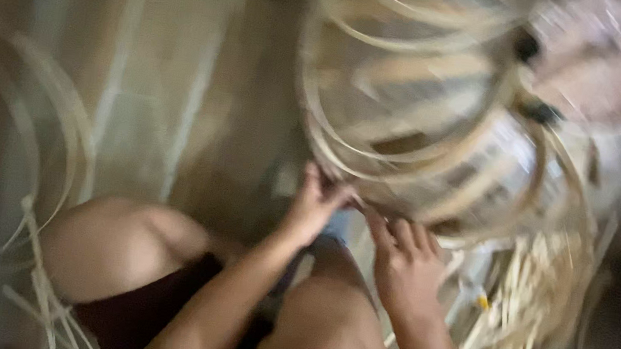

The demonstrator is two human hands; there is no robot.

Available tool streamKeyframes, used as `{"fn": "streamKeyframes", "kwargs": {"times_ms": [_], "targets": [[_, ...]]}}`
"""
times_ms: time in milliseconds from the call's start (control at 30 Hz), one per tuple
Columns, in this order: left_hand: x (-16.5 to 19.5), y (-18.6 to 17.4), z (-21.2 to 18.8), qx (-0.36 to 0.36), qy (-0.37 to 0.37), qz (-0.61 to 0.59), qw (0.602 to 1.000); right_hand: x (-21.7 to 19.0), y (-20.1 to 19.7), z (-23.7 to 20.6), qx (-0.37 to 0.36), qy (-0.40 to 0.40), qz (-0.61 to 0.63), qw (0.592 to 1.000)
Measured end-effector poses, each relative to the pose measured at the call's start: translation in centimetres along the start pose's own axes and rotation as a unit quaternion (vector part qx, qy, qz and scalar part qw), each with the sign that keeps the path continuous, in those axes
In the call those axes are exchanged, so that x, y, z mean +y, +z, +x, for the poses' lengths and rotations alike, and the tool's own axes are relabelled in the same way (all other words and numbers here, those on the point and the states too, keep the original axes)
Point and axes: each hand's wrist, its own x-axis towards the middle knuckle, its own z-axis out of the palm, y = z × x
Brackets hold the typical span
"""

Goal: The person attaches thin bamboo strips to a circular frame using glue and small clips.

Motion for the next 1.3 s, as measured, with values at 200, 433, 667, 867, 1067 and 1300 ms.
{"fn": "streamKeyframes", "kwargs": {"times_ms": [200, 433, 667, 867, 1067, 1300], "targets": [[0.2, -2.8, -3.1, -0.072, -0.003, -0.081, 0.994, -0.6, 0.4, -8.9, 0.010, 0.039, -0.019, 0.999], [1.5, -3.8, -5.3, -0.058, -0.033, -0.034, 0.997, 0.6, 8.2, -24.7, -0.072, 0.381, 0.220, 0.895], [0.2, -3.2, -9.3, -0.052, -0.062, -0.025, 0.996, -0.9, 16.0, -39.1, 0.098, 0.688, 0.149, 0.704], [-0.1, -8.6, -9.9, -0.088, -0.063, 0.104, 0.989, -3.0, 13.9, -46.5, -0.049, 0.810, 0.156, 0.564], [-2.4, -10.6, -11.8, -0.035, -0.074, 0.180, 0.980, -1.7, 14.8, -45.7, -0.202, 0.749, 0.203, 0.597], [8.6, -3.7, -13.9, -0.237, -0.012, 0.213, 0.948, 2.5, 8.9, -48.6, -0.009, 0.355, 0.491, 0.795]]}}
